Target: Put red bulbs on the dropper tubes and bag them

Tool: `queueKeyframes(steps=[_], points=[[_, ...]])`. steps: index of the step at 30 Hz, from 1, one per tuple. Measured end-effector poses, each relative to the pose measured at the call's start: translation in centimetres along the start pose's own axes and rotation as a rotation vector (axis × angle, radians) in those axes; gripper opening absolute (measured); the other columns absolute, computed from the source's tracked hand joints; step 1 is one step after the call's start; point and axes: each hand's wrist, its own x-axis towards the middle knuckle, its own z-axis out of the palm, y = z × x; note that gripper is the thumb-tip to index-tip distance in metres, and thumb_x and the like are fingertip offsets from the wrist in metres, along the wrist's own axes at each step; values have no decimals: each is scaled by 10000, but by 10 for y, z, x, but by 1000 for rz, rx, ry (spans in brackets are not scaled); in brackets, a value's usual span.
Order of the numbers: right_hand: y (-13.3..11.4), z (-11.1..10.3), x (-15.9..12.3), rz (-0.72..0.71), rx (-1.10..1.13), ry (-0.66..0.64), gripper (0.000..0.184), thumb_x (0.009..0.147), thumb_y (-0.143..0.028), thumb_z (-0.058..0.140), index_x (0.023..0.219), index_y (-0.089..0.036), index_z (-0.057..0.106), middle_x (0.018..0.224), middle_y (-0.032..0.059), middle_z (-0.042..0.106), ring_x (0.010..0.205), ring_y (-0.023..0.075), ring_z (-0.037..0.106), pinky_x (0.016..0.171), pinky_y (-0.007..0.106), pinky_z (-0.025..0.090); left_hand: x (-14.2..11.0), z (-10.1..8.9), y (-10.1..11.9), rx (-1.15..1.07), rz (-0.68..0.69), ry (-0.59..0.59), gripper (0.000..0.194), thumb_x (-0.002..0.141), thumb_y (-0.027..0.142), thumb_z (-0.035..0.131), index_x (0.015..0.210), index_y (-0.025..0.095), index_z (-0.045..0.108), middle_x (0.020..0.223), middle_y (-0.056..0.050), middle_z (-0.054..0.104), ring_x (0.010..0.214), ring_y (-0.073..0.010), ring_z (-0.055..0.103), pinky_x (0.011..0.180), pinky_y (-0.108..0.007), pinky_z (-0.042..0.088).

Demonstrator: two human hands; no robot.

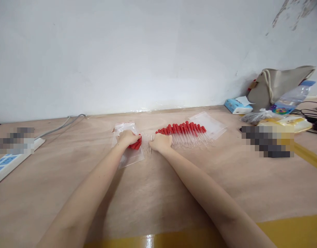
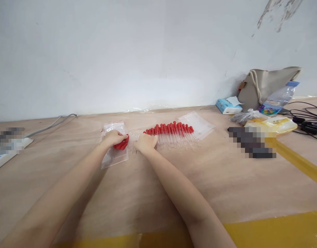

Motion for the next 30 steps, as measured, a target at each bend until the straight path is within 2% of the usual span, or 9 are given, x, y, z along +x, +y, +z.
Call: queueKeyframes(steps=[4, 8, 9, 10, 11, 13, 16, 20, 30], points=[[7, -10, -6, -19, 58, 19, 228, 746, -339, 451, 728, -176, 609, 774, 85, 656, 765, 224, 597, 723, 351, 328, 1, -5, 0, -25, -3, 20, 268, 650, 428, 573, 553, 181, 615, 556, -68, 608, 694, -256, 590, 628, -329, 399], [37, -25, -21, -102, 148, 135, 211, 805, -296, 393, 749, -163, 548, 752, 76, 643, 704, 192, 582, 652, 300, 338, -13, -12, 1, -82, 67, 163, 238, 715, 409, 533, 769, 190, 609, 741, -47, 636, 782, -220, 576, 682, -309, 405], [47, -27, -26, -148, 192, 169, 199, 819, -293, 384, 786, -161, 529, 759, 73, 638, 687, 179, 574, 619, 279, 337, -22, -11, 1, -111, 135, 211, 230, 732, 398, 522, 807, 192, 592, 800, -40, 631, 806, -204, 567, 705, -297, 405], [59, -28, -32, -217, 238, 200, 189, 834, -289, 371, 824, -161, 510, 752, 64, 633, 666, 163, 566, 593, 261, 333, -32, -9, 1, -173, 264, 288, 208, 742, 371, 523, 815, 184, 576, 844, -38, 622, 813, -190, 558, 714, -287, 408], [70, -28, -38, -301, 274, 216, 178, 843, -287, 368, 855, -164, 495, 743, 52, 628, 649, 150, 558, 584, 249, 331, -44, -5, 0, -239, 421, 311, 188, 752, 345, 521, 825, 177, 560, 868, -38, 612, 812, -180, 550, 708, -279, 413], [89, -27, -50, -460, 275, 243, 155, 851, -274, 373, 866, -173, 490, 746, 37, 626, 647, 139, 550, 613, 249, 329, -70, 7, 0, -316, 635, 251, 175, 792, 321, 490, 881, 180, 544, 835, -26, 596, 764, -163, 540, 688, -277, 420], [107, -21, -69, -592, 228, 298, 140, 849, -257, 401, 882, -178, 512, 757, 29, 632, 649, 125, 546, 716, 281, 308, -101, 27, 0, -359, 802, 199, 258, 829, 287, 474, 1062, 183, 511, 904, -50, 580, 837, -177, 523, 723, -299, 421], [110, -16, -83, -639, 205, 318, 133, 845, -237, 407, 859, -176, 525, 721, 10, 625, 619, 106, 539, 745, 295, 268, -117, 43, 2, -378, 837, 140, 210, 861, 262, 439, 1014, 202, 570, 900, -51, 578, 833, -173, 522, 720, -299, 420], [104, -11, -83, -711, 142, 284, 151, 851, -230, 399, 843, -170, 537, 729, 15, 629, 610, 105, 523, 733, 299, 239, -117, 42, 3, -374, 822, 154, 185, 859, 288, 453, 948, 194, 585, 875, -39, 603, 828, -172, 535, 746, -310, 400]])
